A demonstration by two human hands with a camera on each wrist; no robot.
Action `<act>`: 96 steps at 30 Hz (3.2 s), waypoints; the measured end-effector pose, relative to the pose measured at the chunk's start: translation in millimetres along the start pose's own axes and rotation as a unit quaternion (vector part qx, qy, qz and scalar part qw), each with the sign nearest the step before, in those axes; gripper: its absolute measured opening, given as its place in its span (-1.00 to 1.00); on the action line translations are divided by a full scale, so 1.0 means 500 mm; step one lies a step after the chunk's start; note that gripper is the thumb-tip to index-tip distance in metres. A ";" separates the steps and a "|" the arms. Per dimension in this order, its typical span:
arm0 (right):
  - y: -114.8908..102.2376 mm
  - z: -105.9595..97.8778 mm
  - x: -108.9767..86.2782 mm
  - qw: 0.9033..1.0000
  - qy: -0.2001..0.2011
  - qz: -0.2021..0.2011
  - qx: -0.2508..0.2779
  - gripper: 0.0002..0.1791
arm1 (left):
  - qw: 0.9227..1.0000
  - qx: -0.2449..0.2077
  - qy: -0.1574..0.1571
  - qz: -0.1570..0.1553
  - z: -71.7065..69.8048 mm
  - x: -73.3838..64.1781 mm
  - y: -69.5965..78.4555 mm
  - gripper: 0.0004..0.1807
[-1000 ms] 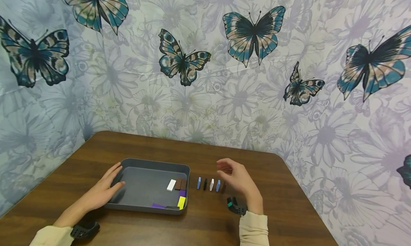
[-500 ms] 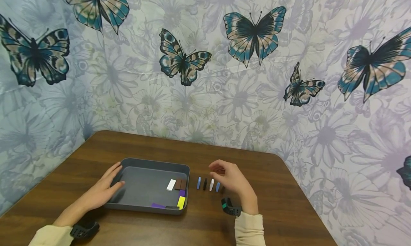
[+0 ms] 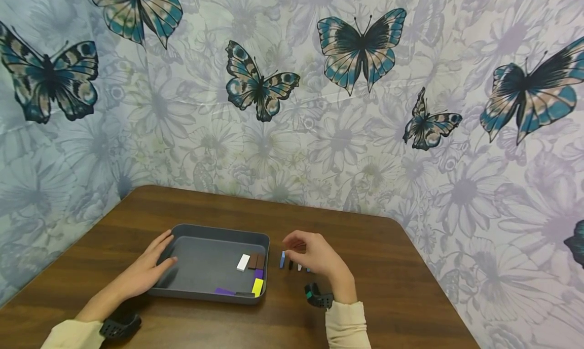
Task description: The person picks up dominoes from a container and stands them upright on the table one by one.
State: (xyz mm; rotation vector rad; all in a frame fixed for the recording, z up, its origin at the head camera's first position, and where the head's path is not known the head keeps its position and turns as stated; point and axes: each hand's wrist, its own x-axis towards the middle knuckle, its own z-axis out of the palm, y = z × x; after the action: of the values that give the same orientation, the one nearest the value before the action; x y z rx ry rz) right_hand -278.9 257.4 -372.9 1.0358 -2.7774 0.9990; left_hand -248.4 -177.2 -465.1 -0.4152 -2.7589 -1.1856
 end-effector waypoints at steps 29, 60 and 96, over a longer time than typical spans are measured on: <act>-0.043 0.069 0.037 0.997 -0.078 -0.009 0.002 -0.77 | 1.000 0.002 -0.004 0.001 -0.002 0.000 0.000 -0.16; -0.068 0.140 0.059 0.988 -0.150 -0.037 0.010 -0.82 | 1.000 -0.007 -0.005 0.000 0.001 -0.003 -0.001 -0.17; -0.094 0.183 0.066 0.978 -0.181 -0.045 -0.098 -0.76 | 1.000 -0.004 -0.005 0.002 -0.001 -0.003 0.000 -0.17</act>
State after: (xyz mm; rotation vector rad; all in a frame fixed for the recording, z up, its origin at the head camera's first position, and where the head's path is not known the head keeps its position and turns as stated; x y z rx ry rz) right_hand -258.5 158.7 -411.9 1.4219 -2.9889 0.5577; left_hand -247.1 -178.1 -465.1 -0.4291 -2.7604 -1.1982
